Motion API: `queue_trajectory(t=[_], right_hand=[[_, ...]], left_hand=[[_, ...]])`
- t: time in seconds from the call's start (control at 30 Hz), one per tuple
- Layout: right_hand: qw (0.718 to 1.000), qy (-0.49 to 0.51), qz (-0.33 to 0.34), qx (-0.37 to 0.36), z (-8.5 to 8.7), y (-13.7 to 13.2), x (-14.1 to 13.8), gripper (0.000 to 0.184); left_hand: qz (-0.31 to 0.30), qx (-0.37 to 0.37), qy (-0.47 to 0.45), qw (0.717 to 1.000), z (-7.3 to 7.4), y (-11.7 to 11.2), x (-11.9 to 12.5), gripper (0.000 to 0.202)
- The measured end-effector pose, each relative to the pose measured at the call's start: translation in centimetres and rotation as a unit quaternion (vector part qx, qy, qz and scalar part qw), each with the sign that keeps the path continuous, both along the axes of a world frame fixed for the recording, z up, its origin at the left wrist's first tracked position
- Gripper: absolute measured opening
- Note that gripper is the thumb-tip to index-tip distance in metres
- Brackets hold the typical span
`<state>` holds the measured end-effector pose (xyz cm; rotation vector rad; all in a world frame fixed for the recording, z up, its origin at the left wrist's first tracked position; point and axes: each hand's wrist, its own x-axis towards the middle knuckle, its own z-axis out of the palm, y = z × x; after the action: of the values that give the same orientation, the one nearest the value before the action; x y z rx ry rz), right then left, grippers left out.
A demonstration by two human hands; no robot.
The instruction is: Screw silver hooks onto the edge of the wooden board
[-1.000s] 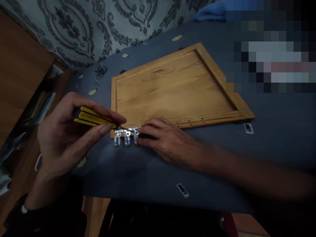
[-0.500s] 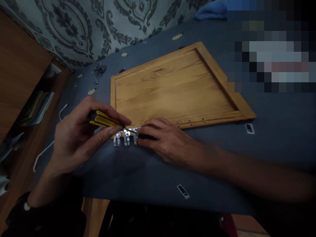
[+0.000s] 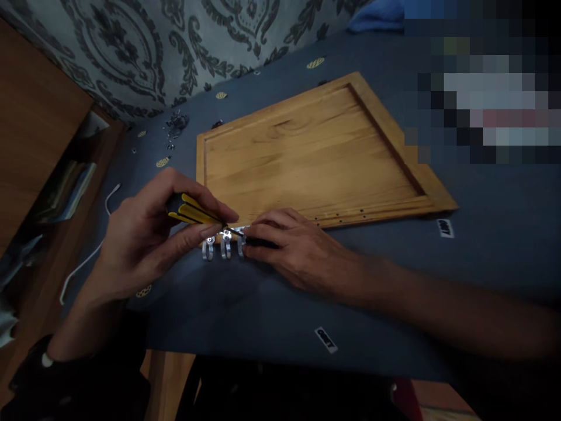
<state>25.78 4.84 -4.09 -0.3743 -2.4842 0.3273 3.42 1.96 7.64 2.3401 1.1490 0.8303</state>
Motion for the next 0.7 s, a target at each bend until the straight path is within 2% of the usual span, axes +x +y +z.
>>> queue_trajectory(t=[0.13,0.47,0.57,0.7], right_hand=[[1.000,0.006,-0.001,-0.002,-0.2,0.0,-0.1,0.023],[1.000,-0.012,-0.005,-0.002,0.1,0.0,0.1,0.026],[1.000,-0.006,-0.001,0.003,0.1,0.0,0.1,0.023],[1.000,-0.009,0.004,-0.004,0.1,0.0,0.1,0.025]], left_hand=[[0.002,0.032,0.018,0.999,0.0,0.0,0.3,0.022],[0.093,0.031,-0.022,0.995,-0.4,-1.3,1.9,0.019],[0.079,0.028,-0.020,0.996,-0.5,-1.3,1.7,0.020],[0.071,-0.016,-0.049,0.996,-0.3,-1.1,1.3,0.016]])
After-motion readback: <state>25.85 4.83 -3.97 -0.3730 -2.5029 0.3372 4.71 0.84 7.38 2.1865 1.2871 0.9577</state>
